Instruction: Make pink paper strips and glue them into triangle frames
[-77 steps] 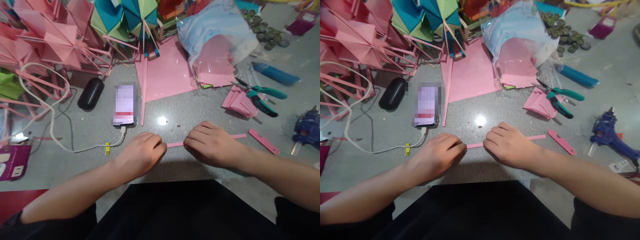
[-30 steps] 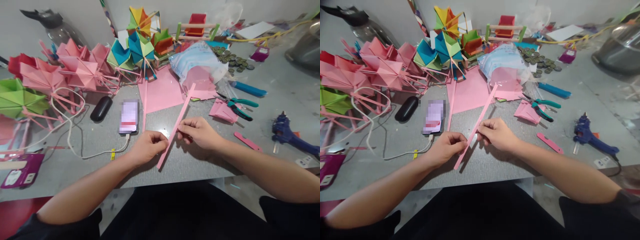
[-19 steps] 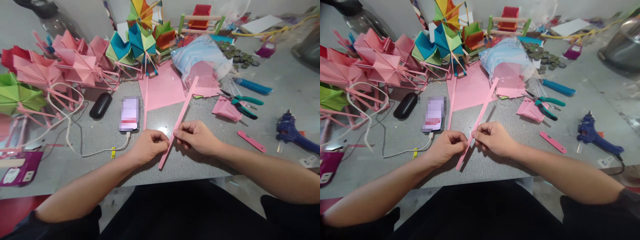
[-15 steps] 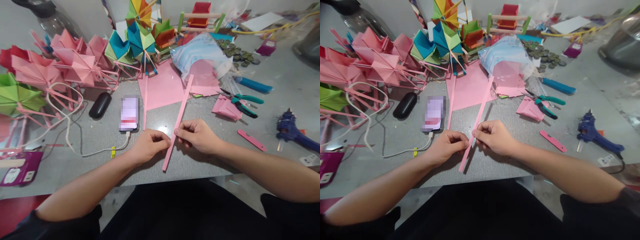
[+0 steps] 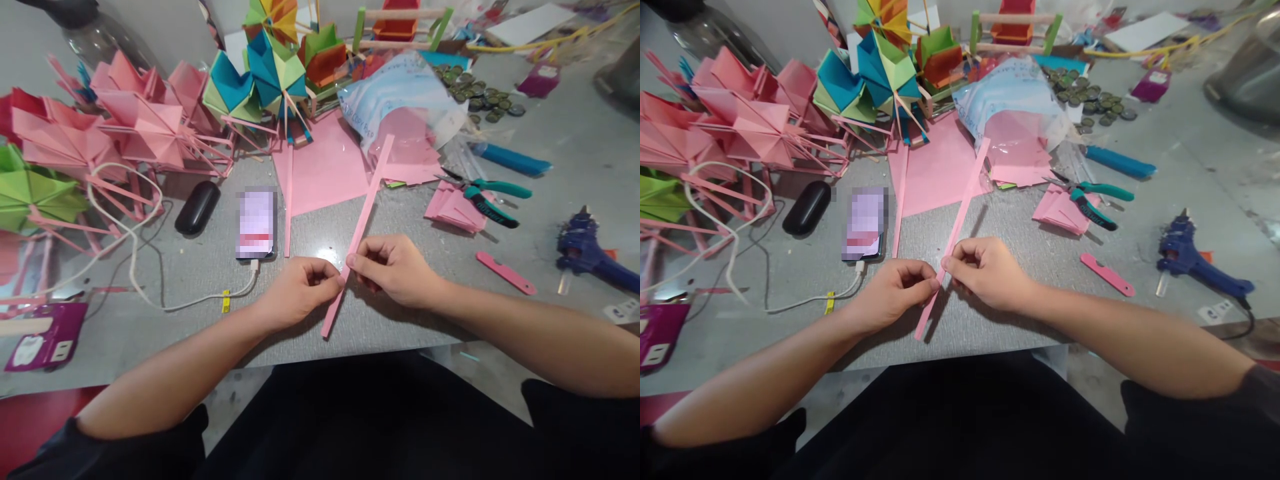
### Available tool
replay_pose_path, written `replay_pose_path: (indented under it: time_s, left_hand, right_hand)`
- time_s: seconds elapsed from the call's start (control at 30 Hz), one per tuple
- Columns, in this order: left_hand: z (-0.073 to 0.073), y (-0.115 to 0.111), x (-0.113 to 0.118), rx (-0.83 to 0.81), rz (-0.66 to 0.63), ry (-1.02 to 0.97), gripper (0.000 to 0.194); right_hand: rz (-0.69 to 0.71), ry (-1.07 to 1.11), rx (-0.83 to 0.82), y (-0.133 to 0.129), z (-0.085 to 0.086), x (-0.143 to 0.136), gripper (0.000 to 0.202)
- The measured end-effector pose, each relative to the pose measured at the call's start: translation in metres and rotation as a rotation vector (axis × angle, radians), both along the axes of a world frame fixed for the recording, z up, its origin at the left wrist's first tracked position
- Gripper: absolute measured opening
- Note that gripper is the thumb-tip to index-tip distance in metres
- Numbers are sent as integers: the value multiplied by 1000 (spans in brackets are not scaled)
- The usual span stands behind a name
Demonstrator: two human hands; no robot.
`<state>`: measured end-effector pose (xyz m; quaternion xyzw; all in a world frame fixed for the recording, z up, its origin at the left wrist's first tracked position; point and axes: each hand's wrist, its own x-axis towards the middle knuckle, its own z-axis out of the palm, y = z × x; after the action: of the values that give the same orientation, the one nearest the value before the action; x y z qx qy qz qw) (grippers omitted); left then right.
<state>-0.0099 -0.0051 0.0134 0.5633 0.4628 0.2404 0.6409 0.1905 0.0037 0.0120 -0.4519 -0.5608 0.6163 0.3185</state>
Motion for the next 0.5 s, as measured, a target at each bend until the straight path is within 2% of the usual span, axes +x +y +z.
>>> replay_pose_path:
  time_s: [0.2,0.33,0.4,0.5]
  left_hand:
    - [0,-5,-3,-125,-90,-66,29]
    - [0,-6,-4,-181,-135,-137,42]
    - [-1,-4,-4,-109,-75,-180,40]
    - [-3,-1,-5,51,97,-137,23]
  right_hand:
    - [-21,-15,94,-2,-3,1,40]
    - [-46,-7,127,3,-4,5,39]
    - [-58,16,142,6,-4,8,39]
    - [-95,52,158,10,-4,10,40]
